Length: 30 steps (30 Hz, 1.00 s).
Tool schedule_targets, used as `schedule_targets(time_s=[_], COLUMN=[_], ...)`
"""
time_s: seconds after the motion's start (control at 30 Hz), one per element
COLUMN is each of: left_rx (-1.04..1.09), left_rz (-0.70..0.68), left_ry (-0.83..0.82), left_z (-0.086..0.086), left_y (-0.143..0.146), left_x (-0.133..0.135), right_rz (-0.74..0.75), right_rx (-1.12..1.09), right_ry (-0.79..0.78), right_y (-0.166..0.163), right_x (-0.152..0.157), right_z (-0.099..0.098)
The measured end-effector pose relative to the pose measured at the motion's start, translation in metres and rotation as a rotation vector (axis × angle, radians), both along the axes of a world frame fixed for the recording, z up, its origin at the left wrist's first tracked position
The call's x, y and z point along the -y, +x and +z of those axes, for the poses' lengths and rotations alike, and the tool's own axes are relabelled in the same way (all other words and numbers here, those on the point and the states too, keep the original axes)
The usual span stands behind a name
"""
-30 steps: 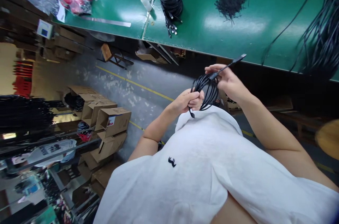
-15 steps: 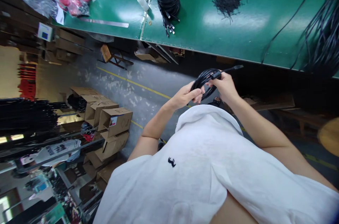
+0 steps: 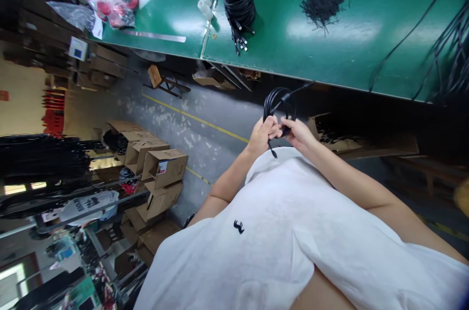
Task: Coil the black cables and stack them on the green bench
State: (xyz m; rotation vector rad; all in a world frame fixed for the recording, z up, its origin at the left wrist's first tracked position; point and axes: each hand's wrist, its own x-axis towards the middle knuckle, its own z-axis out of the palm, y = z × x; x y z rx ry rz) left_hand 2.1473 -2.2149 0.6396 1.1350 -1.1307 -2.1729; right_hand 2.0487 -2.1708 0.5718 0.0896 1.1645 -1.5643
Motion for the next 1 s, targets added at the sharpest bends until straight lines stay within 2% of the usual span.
schedule_targets(time_s=[0.1,0.17,0.27,0.33,0.4,0.5,0.63,0.73,0.83,0.9,1.0], left_rx=[-0.019,-0.052,-0.119,-0.161,-0.179,-0.142,-0.114,-0.144,-0.194,-0.206,-0.165], left_rz=[-0.166,-0.242,-0.285,-0.313,-0.36,-0.456,-0.498,-0.508,-0.6,-0.681,-0.688], left_ry=[0.155,0.197,0.218,0.228,0.247,0.307,0.368,0.364,0.35,0.349,0.319], left_z=[0.018,0.023,0.025,0.025,0.025,0.027,0.031,0.032,0.029,0.026,0.024], left_y=[0.009,0.013,0.018,0.02,0.022,0.025,0.028,0.03,0.034,0.038,0.045], left_x=[0.009,0.013,0.017,0.018,0.018,0.015,0.01,0.009,0.01,0.011,0.016], right_rz=[0.023,0.171,0.316,0.331,0.416,0.576,0.66,0.623,0.589,0.696,0.839], right_rx=[-0.569,-0.938,-1.148,-1.245,-1.339,-1.4,-1.455,-1.462,-1.431,-1.373,-1.269], right_ry=[-0.115,-0.243,-0.376,-0.426,-0.483,-0.549,-0.556,-0.554,-0.635,-0.694,-0.638], right_y=[-0.033,-0.056,-0.08,-0.085,-0.083,-0.072,-0.062,-0.058,-0.056,-0.054,-0.052], right_x=[-0.002,0.0,0.005,0.006,0.005,0.002,-0.002,-0.005,-0.008,-0.01,-0.014], right_z=[0.001,0.005,0.02,0.031,0.041,0.049,0.049,0.051,0.058,0.064,0.072])
